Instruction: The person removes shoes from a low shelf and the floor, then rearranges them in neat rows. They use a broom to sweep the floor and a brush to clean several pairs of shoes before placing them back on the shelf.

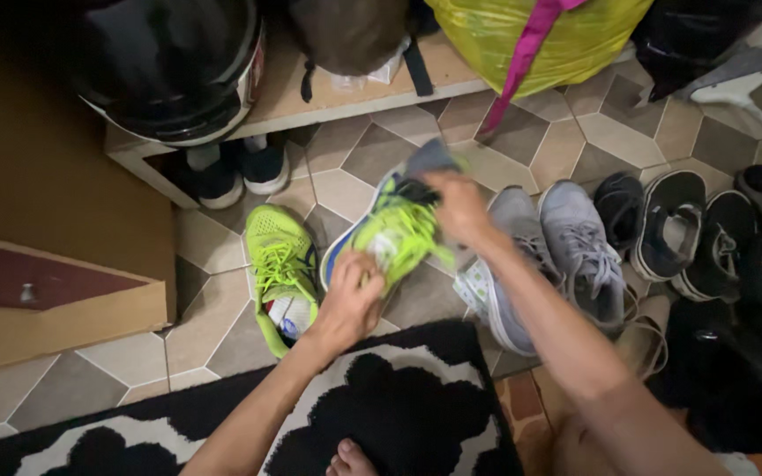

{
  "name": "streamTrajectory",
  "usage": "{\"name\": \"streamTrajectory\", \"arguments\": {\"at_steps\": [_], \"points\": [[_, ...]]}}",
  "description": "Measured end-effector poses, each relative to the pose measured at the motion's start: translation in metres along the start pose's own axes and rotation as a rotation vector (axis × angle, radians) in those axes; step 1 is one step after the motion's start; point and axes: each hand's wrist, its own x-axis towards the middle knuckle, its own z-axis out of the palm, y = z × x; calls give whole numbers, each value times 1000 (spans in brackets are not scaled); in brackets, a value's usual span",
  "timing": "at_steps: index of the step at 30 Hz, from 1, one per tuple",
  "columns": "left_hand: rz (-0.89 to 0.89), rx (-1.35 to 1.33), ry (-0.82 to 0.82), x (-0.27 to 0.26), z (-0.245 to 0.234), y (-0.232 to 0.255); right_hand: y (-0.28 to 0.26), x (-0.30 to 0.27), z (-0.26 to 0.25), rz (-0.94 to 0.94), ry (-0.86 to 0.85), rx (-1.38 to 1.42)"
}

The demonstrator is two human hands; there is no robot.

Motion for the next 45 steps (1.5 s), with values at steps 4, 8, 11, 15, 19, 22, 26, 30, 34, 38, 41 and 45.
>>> {"name": "streamTrajectory", "arguments": {"at_steps": [4, 8, 11, 15, 19, 22, 26, 30, 34, 38, 41, 45], "points": [[-254, -71, 89, 15, 12, 0, -41, -5, -13, -53, -205, 320], [-595, -182, 221, 33, 27, -10, -55, -1, -34, 203, -34, 498], [-772, -207, 252, 48, 39, -29, -69, -7, -21, 218, 142, 263], [-1123, -437, 196, 69, 40, -62, -108, -61, 29, 127, 132, 120], [-1281, -760, 117, 82, 18, -83, -143, -108, 44, -227, -70, -113], [-1314, -962, 59, 90, 6, -82, -163, -116, 21, -391, -198, -70], [-1292, -700, -59, 88, 6, -74, -152, -94, -15, -341, 97, -58], [-1180, -1235, 247, 89, 11, -71, -130, -80, 5, -302, 176, -250], [-1407, -1096, 212, 100, 2, -65, -135, -123, 33, -314, -239, -241], [-1379, -1277, 230, 117, -12, -72, -138, -133, 3, -143, 19, 97], [-1379, -1208, 226, 108, 0, -74, -138, -91, -44, 3, 462, 79], [-1415, -1242, 220, 97, 32, -94, -146, -27, -48, -79, 429, -154]]}}
